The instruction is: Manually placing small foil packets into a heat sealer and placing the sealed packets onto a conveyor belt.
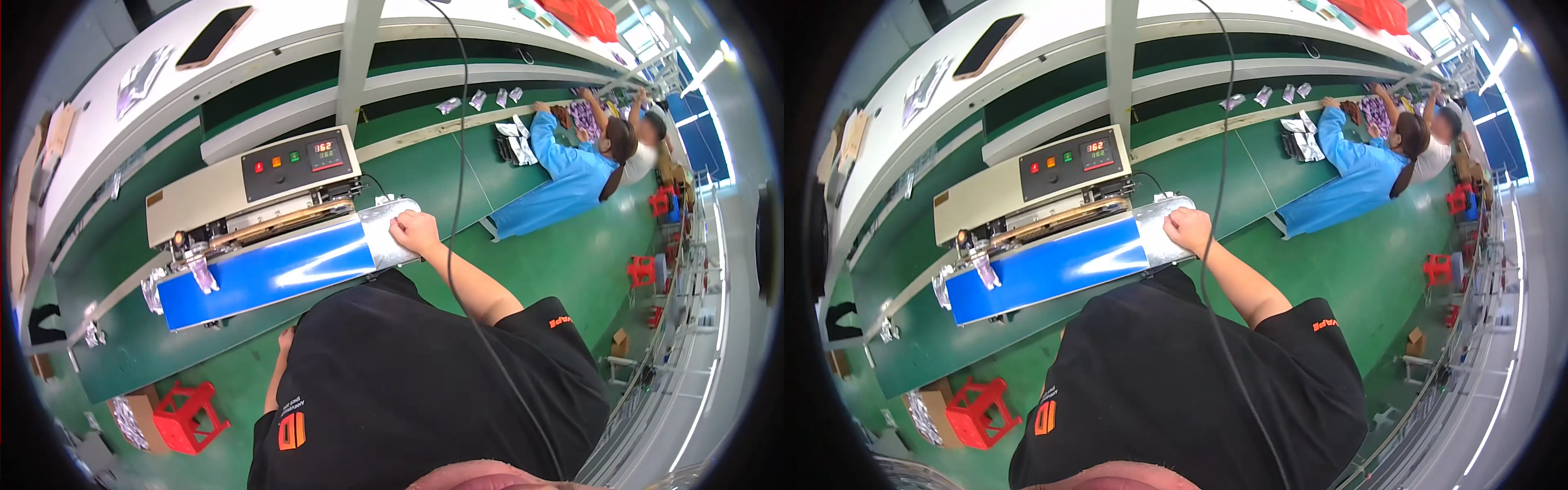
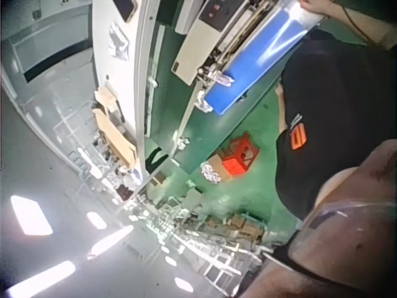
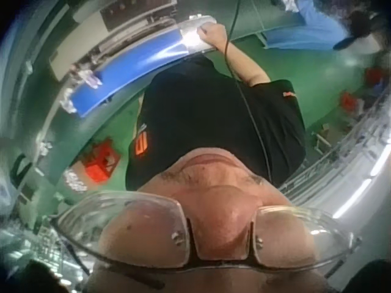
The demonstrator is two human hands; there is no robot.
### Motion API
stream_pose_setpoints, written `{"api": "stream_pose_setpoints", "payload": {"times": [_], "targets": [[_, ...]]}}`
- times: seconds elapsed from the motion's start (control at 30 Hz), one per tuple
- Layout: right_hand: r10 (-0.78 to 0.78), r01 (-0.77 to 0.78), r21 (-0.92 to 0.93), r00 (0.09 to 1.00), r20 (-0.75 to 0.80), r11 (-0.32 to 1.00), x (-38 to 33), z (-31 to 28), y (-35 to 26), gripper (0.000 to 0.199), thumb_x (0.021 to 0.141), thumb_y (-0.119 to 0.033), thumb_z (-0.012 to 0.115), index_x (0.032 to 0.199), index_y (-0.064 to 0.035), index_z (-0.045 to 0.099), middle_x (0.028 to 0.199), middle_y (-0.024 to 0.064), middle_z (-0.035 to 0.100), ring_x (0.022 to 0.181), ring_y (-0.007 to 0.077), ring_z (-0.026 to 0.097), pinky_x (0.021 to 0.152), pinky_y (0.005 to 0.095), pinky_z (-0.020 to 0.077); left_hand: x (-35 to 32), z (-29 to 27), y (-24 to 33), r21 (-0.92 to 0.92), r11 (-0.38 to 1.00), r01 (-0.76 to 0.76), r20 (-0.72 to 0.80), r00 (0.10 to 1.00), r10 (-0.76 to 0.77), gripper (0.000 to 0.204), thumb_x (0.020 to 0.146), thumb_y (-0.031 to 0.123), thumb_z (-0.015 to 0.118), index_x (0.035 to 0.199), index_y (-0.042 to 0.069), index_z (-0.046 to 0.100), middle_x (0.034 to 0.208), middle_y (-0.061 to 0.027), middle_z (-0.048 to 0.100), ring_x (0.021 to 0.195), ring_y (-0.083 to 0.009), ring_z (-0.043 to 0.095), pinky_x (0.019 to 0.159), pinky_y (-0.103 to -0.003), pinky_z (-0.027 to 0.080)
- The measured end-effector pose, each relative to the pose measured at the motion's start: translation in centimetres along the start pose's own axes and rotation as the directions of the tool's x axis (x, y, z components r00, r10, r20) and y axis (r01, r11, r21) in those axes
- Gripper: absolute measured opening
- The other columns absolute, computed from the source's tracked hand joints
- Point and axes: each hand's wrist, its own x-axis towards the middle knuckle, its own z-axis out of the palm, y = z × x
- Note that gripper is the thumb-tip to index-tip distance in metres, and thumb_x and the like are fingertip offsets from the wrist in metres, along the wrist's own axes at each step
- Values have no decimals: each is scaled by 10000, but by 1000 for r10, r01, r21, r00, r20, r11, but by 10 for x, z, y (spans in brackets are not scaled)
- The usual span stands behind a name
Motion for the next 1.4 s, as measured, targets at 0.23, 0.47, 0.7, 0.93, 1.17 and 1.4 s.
{"api": "stream_pose_setpoints", "payload": {"times": [0.23,0.47,0.7,0.93,1.17,1.4], "targets": [[-2,1,-47,1000,-12,999,1,0,1,257,755,-212,647,558,-80,548,587,84,577,520,283,594,482,397,488,8,-17,15,-394,854,339,99,940,-327,428,902,392,565,978,-7,700,914,-154,705,887,-221,660,789,-364,488],[28,-25,-69,998,47,997,0,-4,0,220,772,-222,627,610,-76,600,610,96,602,540,280,605,501,393,496,5,-47,56,-504,854,129,134,989,-70,378,922,314,586,1022,-40,674,960,-129,701,918,-217,647,829,-345,483],[18,-12,-74,996,86,997,-2,-3,7,184,775,-222,610,667,-76,635,672,76,634,597,283,628,539,392,524,-68,-174,122,-328,942,-73,194,970,143,320,907,275,600,931,-31,690,867,-99,700,812,-214,651,763,-362,506],[21,-16,-58,997,79,998,-6,-1,11,178,776,-202,607,640,-88,591,637,55,592,588,260,617,516,387,506,-39,-137,130,276,934,-227,356,927,120,285,835,266,657,736,1,693,680,-91,657,670,-187,621,644,-366,502],[7,-4,-53,998,57,999,-5,-6,8,192,783,-208,601,635,-87,586,628,57,586,586,259,616,521,389,506,-20,-90,110,45,999,9,311,950,-23,285,838,274,654,770,1,693,713,-100,663,696,-193,628,662,-368,503],[-9,9,-35,1000,8,999,-7,-5,10,196,776,-207,613,621,-90,583,612,63,582,563,269,608,510,394,504,-20,-73,92,-87,986,140,270,956,-112,288,840,283,651,804,0,693,746,-109,670,722,-198,636,680,-371,504]]}}
